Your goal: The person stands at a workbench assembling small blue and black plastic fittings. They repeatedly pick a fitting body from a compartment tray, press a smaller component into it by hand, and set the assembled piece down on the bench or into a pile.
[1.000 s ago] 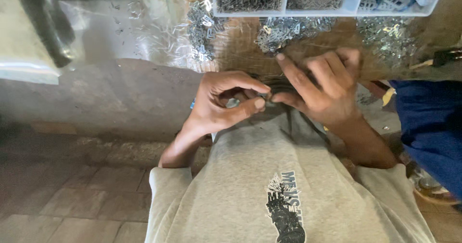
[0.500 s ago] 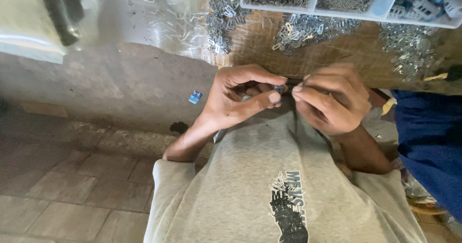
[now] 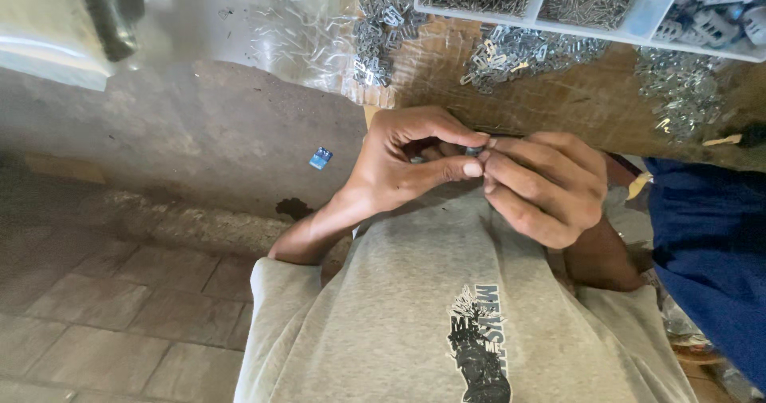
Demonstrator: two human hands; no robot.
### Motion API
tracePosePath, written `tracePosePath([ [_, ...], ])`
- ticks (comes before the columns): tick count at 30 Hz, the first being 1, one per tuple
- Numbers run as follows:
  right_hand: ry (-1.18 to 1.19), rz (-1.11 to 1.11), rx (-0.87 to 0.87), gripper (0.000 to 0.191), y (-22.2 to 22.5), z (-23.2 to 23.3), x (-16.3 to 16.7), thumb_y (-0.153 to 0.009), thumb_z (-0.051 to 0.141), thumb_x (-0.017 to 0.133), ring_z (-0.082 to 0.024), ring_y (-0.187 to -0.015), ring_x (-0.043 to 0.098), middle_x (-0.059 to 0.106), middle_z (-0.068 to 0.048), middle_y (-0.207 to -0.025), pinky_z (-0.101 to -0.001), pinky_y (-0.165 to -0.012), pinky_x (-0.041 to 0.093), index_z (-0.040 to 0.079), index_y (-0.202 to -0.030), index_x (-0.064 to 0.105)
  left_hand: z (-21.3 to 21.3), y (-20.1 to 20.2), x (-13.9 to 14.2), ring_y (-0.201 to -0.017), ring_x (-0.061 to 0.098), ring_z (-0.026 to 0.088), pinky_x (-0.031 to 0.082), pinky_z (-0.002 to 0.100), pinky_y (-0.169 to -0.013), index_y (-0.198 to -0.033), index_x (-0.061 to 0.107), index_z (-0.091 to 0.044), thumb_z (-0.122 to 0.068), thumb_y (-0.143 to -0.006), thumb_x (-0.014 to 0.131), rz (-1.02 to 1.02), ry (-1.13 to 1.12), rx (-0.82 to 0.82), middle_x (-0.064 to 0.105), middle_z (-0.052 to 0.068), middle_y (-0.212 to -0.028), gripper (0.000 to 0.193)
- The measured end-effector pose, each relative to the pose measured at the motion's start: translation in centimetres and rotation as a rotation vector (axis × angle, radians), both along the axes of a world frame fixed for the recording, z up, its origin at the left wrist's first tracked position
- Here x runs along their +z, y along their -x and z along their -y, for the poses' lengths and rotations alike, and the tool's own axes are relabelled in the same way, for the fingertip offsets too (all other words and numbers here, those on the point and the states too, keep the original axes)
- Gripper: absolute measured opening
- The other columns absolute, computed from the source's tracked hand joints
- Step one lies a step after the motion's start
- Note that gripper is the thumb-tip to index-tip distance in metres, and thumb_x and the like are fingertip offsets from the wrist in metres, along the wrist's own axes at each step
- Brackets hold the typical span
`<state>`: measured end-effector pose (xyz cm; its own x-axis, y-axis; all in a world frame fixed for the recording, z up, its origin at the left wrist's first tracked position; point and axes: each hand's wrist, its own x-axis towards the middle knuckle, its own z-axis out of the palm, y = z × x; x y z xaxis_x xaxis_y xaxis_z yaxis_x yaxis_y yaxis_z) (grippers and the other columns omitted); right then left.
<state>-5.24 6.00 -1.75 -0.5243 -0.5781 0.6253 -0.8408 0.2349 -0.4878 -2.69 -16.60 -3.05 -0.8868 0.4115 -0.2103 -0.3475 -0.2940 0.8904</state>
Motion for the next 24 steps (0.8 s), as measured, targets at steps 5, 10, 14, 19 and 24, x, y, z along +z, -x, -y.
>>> tracePosePath([
  [5, -0.224, 0.21, -0.302, 0.017, -1.6, -0.8, -0.2, -0.094, 0.017, 0.081, -0.022, -0.086, 0.07, 0.073, -0.005, -0.097, -0.041, -0.082, 0.043, 0.007, -0.107, 0.077, 0.9, 0.0, 0.4, -0.081, 0.069, 0.008, 0.054, 0.02, -0.067, -0.115, 0.075, -0.001, 0.002, -0.095, 0.079, 0.026, 0.192, -0.009, 0.077, 0.011, -0.103, 0.021],
  [10, -0.456, -0.008, -0.42, 0.036, -2.0, -0.8, -2.4, -0.089, 0.034, 0.087, -0.021, -0.085, 0.054, 0.059, -0.002, -0.091, -0.0428, -0.086, 0.035, 0.008, -0.115, 0.084, 1.1, 0.2, -0.2, -0.089, 0.077, 0.01, 0.065, 0.02, -0.074, -0.122, 0.072, -0.002, -0.001, -0.101, 0.074, 0.026, 0.009, 0.034, 0.076, 0.011, -0.109, 0.021],
  [14, -0.402, 0.096, -0.295, 0.014, -2.5, -1.6, -2.0, -0.095, 0.013, 0.086, -0.022, -0.096, 0.061, 0.068, -0.001, -0.101, -0.0454, -0.093, 0.038, 0.01, -0.106, 0.078, 1.1, -0.1, -0.1, -0.093, 0.076, 0.012, 0.066, 0.022, -0.08, -0.126, 0.071, -0.001, -0.001, -0.103, 0.073, 0.075, -0.056, 0.029, 0.075, 0.013, -0.115, 0.022],
  [19, -0.088, 0.355, -0.307, 0.015, -2.7, -0.7, -1.2, -0.095, 0.0, 0.075, -0.03, -0.089, 0.068, 0.069, -0.013, -0.099, -0.0411, -0.081, 0.052, 0.001, -0.098, 0.06, 0.9, -0.2, 0.1, -0.093, 0.075, 0.012, 0.064, 0.024, -0.084, -0.125, 0.07, 0.0, 0.001, -0.101, 0.074, 0.116, -0.036, -0.003, 0.074, 0.013, -0.117, 0.024],
  [24, 0.085, 0.51, -0.235, 0.015, -2.3, 1.3, -0.7, -0.107, 0.006, 0.071, -0.028, -0.099, 0.07, 0.067, -0.013, -0.111, -0.0375, -0.085, 0.054, 0.003, -0.109, 0.056, 0.3, -0.2, 0.2, -0.094, 0.073, 0.011, 0.062, 0.021, -0.082, -0.126, 0.071, 0.0, 0.003, -0.102, 0.074, 0.103, -0.057, 0.012, 0.073, 0.012, -0.114, 0.025],
])
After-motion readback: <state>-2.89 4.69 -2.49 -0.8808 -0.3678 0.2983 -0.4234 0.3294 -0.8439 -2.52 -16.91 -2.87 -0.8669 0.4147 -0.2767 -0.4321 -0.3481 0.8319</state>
